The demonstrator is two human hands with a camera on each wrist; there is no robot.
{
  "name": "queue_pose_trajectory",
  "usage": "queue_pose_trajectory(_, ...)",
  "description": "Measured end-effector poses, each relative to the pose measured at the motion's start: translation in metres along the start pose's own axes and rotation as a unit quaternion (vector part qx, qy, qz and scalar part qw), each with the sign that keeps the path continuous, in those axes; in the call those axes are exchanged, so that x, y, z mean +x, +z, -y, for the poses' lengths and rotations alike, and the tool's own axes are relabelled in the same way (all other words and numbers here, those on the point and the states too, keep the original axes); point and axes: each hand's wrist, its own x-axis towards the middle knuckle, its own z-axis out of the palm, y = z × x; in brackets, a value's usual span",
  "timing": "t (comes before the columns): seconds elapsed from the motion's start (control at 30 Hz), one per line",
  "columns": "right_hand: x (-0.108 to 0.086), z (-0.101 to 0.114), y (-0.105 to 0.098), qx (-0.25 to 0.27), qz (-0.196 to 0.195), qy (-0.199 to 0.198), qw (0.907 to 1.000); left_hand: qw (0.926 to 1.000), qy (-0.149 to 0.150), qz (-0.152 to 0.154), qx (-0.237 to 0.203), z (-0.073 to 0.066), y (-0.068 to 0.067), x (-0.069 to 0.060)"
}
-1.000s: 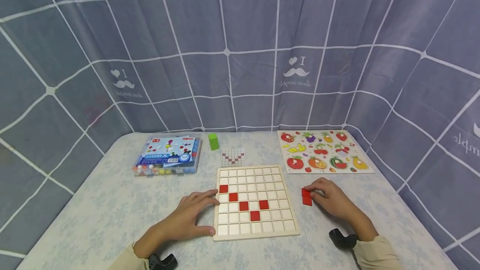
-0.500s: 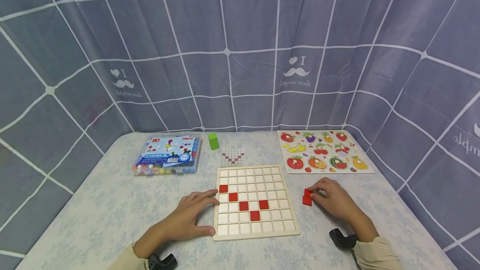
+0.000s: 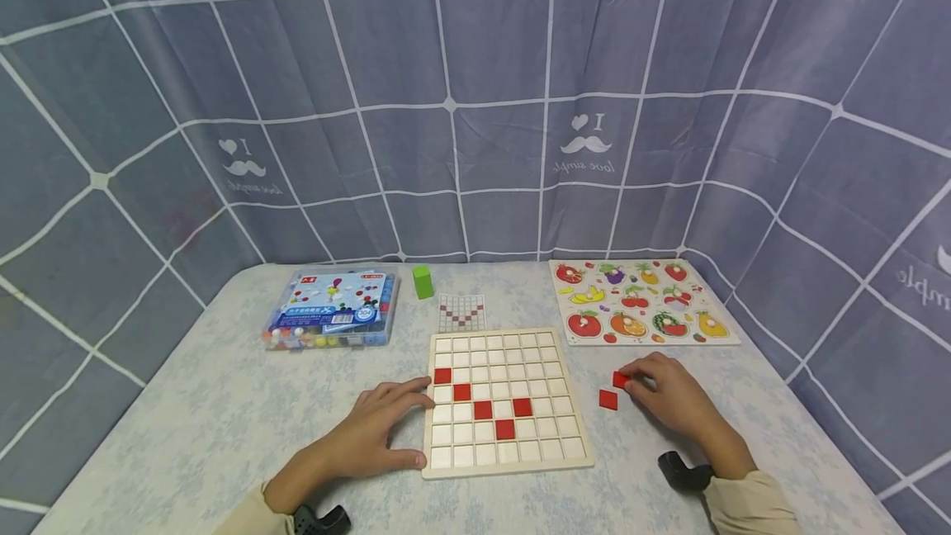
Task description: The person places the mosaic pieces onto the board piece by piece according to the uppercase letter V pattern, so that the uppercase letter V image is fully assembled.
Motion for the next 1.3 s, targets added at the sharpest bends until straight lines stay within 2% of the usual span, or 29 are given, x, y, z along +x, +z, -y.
queue_pose_trajectory(0.4, 0.0009, 0.003, 0.0027, -0.013, -0.005, 0.03, 0.9995, 1.0, 0.004, -0.007, 0.001, -0.0002, 0.0004, -0.0015)
queue_pose_trajectory(0.7, 0.0005, 0.0027, 0.0016, -0.017, 0.007, 0.026, 0.9995, 1.0, 0.005, -0.003, -0.002, -0.0009, 0.0012, -0.0019)
queue_pose_trajectory(1.0, 0.0002, 0.0006, 0.0029, -0.019, -0.001, 0.029, 0.9994, 1.0, -0.003, 0.004, -0.003, -0.0011, 0.0013, -0.0016)
queue_pose_trajectory(1.3, 0.0012, 0.0009, 0.0015, -0.018, 0.004, 0.031, 0.9994, 1.0, 0.0, -0.002, -0.001, -0.0021, -0.0013, -0.0013)
